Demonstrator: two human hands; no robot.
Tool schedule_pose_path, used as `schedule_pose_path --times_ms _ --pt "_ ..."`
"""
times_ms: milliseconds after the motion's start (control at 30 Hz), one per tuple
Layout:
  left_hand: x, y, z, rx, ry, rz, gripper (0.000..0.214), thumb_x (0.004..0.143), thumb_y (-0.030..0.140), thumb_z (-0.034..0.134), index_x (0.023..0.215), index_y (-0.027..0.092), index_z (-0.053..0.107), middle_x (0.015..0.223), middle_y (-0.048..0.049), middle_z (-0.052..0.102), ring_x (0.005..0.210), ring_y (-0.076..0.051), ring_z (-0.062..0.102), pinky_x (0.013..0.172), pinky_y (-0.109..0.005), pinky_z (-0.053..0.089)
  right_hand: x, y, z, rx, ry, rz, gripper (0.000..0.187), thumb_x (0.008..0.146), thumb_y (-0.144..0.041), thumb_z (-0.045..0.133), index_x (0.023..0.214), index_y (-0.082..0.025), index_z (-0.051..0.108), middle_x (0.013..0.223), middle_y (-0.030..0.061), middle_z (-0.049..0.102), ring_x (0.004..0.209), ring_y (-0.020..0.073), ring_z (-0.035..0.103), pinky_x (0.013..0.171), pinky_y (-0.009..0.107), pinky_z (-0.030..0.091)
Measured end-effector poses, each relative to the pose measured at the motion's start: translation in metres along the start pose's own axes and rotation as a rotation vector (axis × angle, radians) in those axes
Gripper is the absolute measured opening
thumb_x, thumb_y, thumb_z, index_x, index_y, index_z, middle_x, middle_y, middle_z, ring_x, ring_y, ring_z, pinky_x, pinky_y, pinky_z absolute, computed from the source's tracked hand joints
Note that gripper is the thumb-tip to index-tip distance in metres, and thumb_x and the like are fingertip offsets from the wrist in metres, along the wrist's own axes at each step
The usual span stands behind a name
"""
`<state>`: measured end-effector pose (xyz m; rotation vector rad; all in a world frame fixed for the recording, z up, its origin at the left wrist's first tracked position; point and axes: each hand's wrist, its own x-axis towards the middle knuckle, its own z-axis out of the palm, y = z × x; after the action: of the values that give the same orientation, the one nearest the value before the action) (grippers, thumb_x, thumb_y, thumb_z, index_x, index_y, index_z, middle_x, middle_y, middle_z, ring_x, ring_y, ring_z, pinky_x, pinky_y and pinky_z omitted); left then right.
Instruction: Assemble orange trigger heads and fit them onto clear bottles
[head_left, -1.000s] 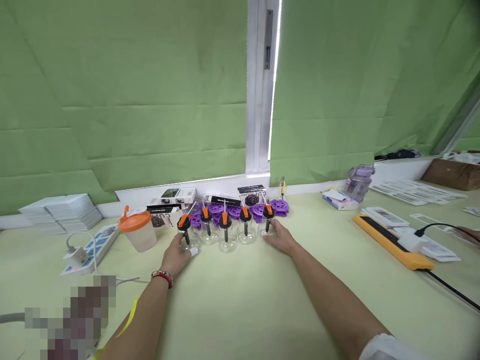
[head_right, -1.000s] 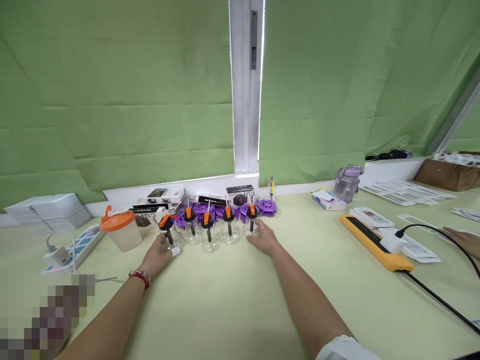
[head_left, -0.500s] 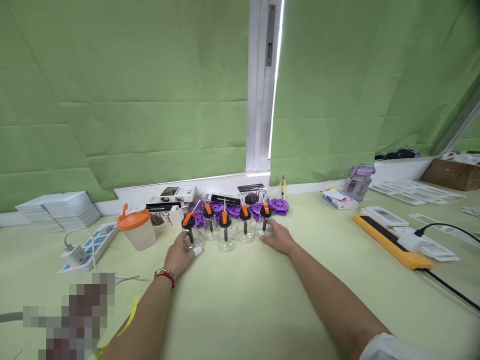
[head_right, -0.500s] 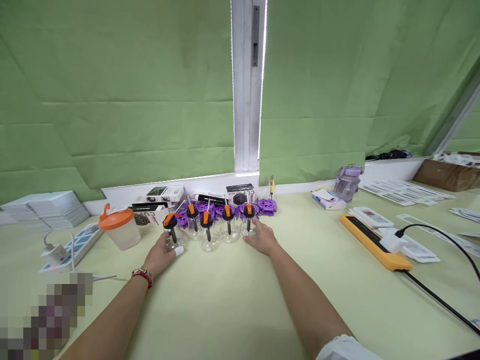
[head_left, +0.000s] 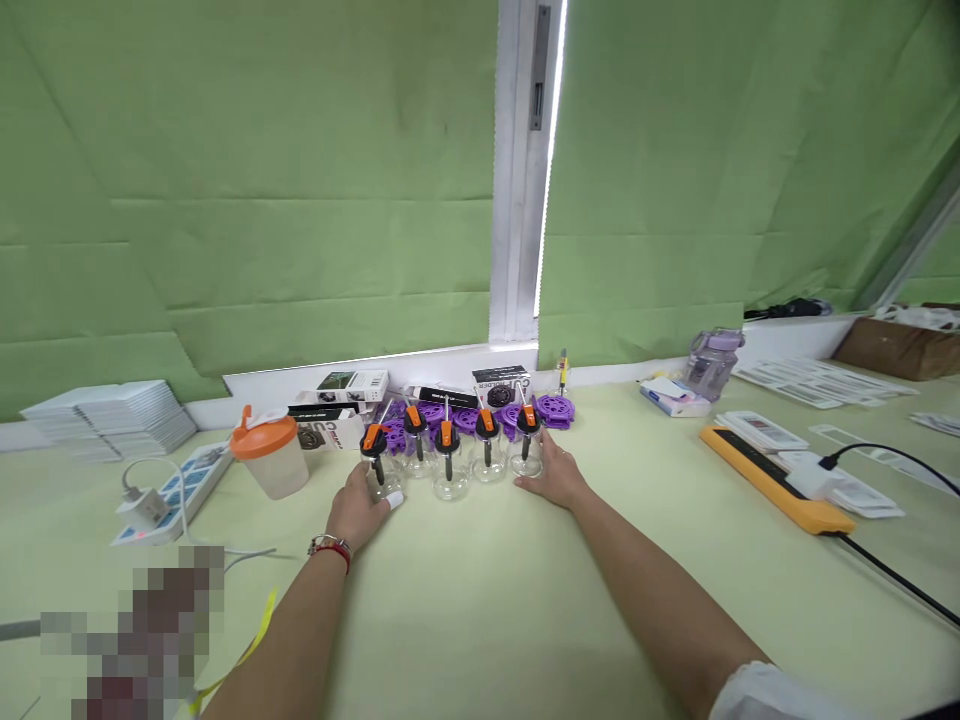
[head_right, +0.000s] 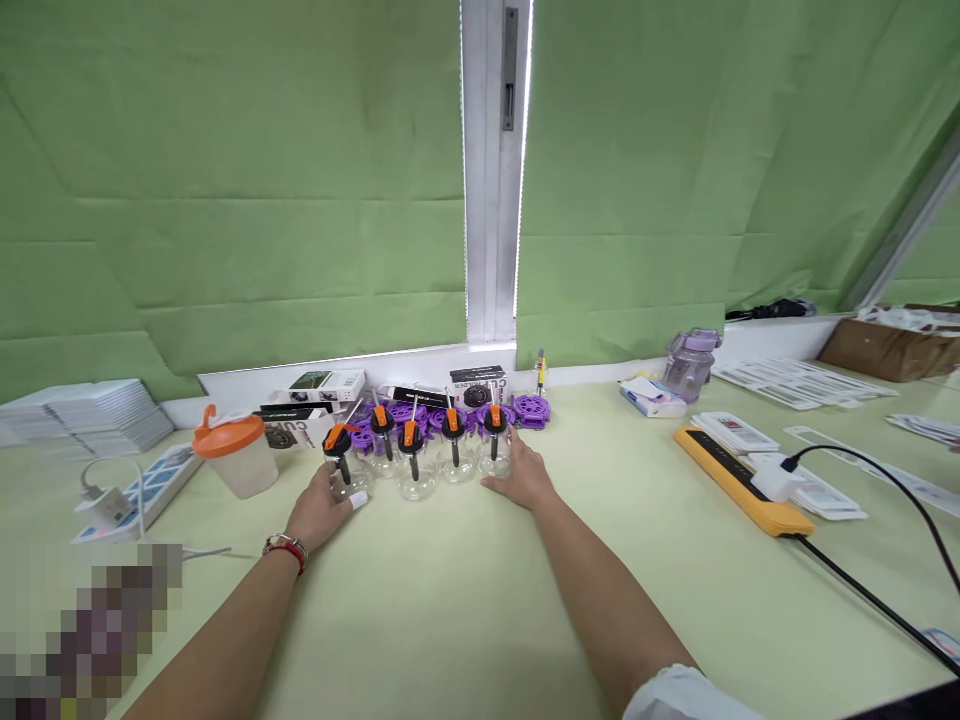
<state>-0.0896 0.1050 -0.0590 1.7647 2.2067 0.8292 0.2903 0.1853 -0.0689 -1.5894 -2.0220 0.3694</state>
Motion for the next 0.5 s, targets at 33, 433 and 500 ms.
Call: schedule_pose_path --times_ms 33,433,500 --pt "0.000 0.000 0.000 -0.008 0.004 0.001 0.079 0.068 0.050 0.067 0.133 0.017 0.036 0.129 -0.0188 0.056 0.112 -0.033 0.058 0.086 -0.038 0.044 -0.001 0.000 0.000 -0.002 0.009 0.005 0.111 0.061 -0.059 0.072 0.147 -0.019 0.013 0.143 0.0163 0.041 0.132 0.0313 0.039 0.106 0.045 0.030" --pt "-0.013 0.004 -0.007 -0.066 -0.003 -0.010 0.077 0.069 0.049 0.065 0.130 0.014 0.035 0.131 -0.0212 0.051 0.116 -0.033 0.054 0.089 -0.038 0.044 -0.015 -0.007 0.005 -0.132 0.059 0.010 0.113 0.070 -0.065 0.060 0.150 -0.013 0.000 0.155 0.0204 0.013 0.140 0.0373 0.019 0.109 0.053 0.022" --pt "-0.014 0.004 -0.007 -0.064 -0.005 -0.015 0.078 0.069 0.051 0.064 0.131 0.014 0.034 0.131 -0.0216 0.050 0.116 -0.034 0.054 0.091 -0.039 0.043 -0.015 -0.007 0.004 -0.138 0.042 0.030 0.114 0.070 -0.067 0.059 0.150 -0.013 -0.002 0.155 0.0204 0.011 0.141 0.0369 0.018 0.109 0.053 0.021"
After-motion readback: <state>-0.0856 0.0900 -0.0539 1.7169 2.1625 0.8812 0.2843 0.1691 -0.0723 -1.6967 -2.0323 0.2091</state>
